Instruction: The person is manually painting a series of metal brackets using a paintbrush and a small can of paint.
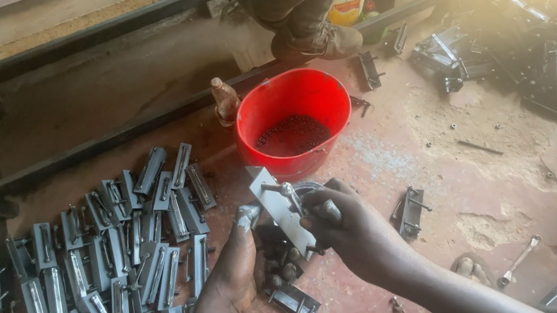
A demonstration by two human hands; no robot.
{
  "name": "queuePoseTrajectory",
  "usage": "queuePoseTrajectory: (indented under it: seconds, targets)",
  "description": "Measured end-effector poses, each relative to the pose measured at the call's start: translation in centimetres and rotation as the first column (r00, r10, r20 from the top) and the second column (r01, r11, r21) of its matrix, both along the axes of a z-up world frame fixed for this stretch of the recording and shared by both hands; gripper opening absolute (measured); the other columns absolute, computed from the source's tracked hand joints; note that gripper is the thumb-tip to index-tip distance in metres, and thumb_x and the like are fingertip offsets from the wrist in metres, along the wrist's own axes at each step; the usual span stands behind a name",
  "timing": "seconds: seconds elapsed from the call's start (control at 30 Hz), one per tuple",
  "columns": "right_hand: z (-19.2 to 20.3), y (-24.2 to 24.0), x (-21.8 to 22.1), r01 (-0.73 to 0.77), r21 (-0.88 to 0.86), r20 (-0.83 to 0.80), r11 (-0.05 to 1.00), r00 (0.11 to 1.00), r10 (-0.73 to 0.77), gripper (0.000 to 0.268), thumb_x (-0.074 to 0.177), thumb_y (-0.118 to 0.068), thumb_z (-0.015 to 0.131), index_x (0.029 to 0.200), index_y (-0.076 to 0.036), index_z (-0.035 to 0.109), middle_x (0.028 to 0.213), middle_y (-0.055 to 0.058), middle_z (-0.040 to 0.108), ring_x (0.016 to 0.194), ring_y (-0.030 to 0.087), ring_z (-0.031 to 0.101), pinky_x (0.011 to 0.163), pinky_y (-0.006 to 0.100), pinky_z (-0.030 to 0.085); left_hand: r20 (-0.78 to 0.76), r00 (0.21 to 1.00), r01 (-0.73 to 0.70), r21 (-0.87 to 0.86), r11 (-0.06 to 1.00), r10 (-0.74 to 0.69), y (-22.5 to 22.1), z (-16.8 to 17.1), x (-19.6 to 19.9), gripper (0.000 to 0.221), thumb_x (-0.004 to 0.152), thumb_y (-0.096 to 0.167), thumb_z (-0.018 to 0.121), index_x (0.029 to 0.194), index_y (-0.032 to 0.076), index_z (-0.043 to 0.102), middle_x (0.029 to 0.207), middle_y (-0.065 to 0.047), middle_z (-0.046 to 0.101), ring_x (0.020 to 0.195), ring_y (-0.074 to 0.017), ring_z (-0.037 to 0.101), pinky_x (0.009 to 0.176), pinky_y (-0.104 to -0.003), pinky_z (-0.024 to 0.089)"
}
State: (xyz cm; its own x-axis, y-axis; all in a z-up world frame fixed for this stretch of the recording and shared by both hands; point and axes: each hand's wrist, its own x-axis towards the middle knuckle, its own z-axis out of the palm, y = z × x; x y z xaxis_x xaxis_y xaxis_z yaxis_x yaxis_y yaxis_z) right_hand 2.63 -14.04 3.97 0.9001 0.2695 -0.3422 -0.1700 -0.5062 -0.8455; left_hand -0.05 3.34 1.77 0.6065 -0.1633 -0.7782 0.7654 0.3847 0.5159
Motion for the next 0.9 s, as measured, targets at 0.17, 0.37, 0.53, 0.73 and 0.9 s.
queuePoseTrajectory:
  seconds: [0.17, 0.37, 0.53, 0.73, 0.9]
  targets:
    - [1.4, 0.4, 0.3, 0.125, -0.019, -0.119, 0.992, 0.985, -0.126, 0.024, 0.088, -0.012, 0.085, 0.090, -0.014, 0.061, 0.067, 0.005, 0.061, 0.055, 0.015, 0.053, 0.052, 0.028, 0.045, 0.001, 0.995, 0.104, 0.065, 0.992, -0.104, -0.3, 0.2, 0.3, 0.078, 0.095, 0.066, 0.024, 0.089, 0.002, 0.068, 0.066, -0.013, 0.061, 0.046, -0.0193, 0.048, 0.040, -0.028, 0.028]
    - [-0.1, 0.0, 0.7, 0.070, -0.195, 0.099, 0.978, 0.994, -0.051, 0.045, 0.073, -0.031, 0.097, 0.082, -0.018, 0.055, 0.090, -0.002, 0.068, 0.075, 0.015, 0.057, 0.066, 0.029, 0.046, -0.010, 0.994, 0.112, 0.043, 0.993, -0.112, -0.9, -0.2, 0.1, 0.082, 0.093, 0.067, 0.027, 0.083, -0.001, 0.072, 0.065, -0.013, 0.061, 0.044, -0.0175, 0.047, 0.037, -0.024, 0.028]
    - [1.0, -0.6, 1.8, -0.054, -0.183, -0.049, 0.982, 0.998, 0.046, 0.058, 0.068, -0.041, 0.090, 0.117, -0.025, 0.064, 0.123, -0.007, 0.072, 0.103, 0.012, 0.073, 0.079, 0.030, 0.058, 0.121, 0.987, 0.108, -0.035, 0.994, -0.103, -0.4, -0.1, -0.2, 0.082, 0.093, 0.069, 0.023, 0.088, 0.000, 0.068, 0.069, -0.015, 0.061, 0.047, -0.0187, 0.048, 0.037, -0.026, 0.029]
    - [2.8, -0.2, 2.3, -0.121, -0.182, -0.121, 0.976, 0.988, 0.099, 0.035, 0.075, -0.032, 0.087, 0.106, -0.021, 0.076, 0.120, -0.007, 0.071, 0.101, 0.012, 0.074, 0.084, 0.027, 0.059, 0.114, 0.981, 0.157, -0.004, 0.988, -0.156, 0.1, 0.1, -0.3, 0.084, 0.094, 0.064, 0.021, 0.093, -0.001, 0.073, 0.073, -0.018, 0.067, 0.054, -0.0247, 0.058, 0.043, -0.030, 0.035]
    - [3.2, -0.6, 2.5, -0.142, -0.279, -0.275, 0.950, 0.959, 0.062, 0.048, 0.085, -0.024, 0.082, 0.124, -0.029, 0.055, 0.117, -0.002, 0.081, 0.079, 0.015, 0.072, 0.061, 0.030, 0.059, 0.136, 0.974, 0.186, -0.019, 0.982, -0.182, 0.4, -1.6, -0.9, 0.093, 0.090, 0.076, 0.019, 0.110, 0.002, 0.072, 0.075, -0.018, 0.068, 0.054, -0.0214, 0.054, 0.043, -0.030, 0.039]
